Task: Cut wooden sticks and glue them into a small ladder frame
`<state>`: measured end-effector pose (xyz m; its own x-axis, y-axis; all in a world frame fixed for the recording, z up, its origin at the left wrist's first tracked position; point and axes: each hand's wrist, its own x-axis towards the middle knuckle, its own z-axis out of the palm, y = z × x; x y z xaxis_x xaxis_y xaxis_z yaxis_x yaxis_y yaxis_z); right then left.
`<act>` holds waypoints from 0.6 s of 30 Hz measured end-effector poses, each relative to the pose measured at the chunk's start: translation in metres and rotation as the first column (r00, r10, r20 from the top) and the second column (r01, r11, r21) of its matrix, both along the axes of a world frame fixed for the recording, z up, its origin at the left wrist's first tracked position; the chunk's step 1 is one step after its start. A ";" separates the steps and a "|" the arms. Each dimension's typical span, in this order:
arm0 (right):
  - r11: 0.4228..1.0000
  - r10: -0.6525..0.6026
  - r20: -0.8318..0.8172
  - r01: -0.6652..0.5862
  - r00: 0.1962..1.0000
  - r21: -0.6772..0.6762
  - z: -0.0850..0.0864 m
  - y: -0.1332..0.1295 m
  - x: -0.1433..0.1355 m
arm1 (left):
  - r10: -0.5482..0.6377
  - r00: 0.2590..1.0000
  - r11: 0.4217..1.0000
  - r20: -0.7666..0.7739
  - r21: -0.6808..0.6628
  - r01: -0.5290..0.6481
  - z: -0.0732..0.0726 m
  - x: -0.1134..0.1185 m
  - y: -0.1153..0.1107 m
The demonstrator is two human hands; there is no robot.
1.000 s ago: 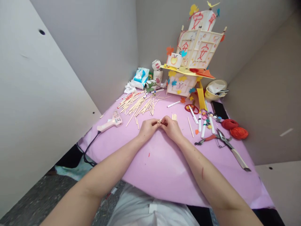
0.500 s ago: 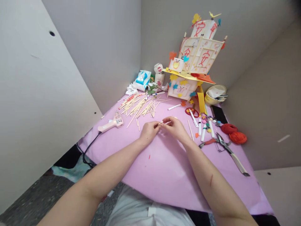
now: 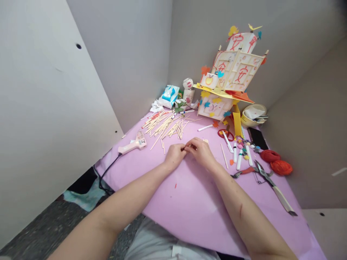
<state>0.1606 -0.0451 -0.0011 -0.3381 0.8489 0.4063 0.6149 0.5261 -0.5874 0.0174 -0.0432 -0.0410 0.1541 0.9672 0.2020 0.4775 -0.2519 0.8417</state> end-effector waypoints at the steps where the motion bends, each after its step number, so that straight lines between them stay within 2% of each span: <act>1: 0.999 0.015 -0.004 -0.015 1.000 -0.031 0.002 0.002 0.001 | 0.002 1.000 1.000 0.001 -0.006 -0.002 0.000 0.000 0.000; 6: 0.970 0.131 -0.044 -0.138 0.990 -0.199 0.008 0.015 0.010 | -0.008 1.000 1.000 -0.001 -0.019 0.008 0.002 -0.001 0.001; 12: 0.980 0.155 -0.047 -0.160 0.987 -0.122 0.005 0.016 0.012 | -0.043 0.999 0.999 -0.007 -0.023 0.043 0.001 -0.003 0.004; 18: 0.974 0.140 -0.087 -0.153 0.986 -0.169 0.005 0.015 0.011 | -0.013 1.000 0.999 -0.001 -0.040 0.013 0.002 -0.002 0.003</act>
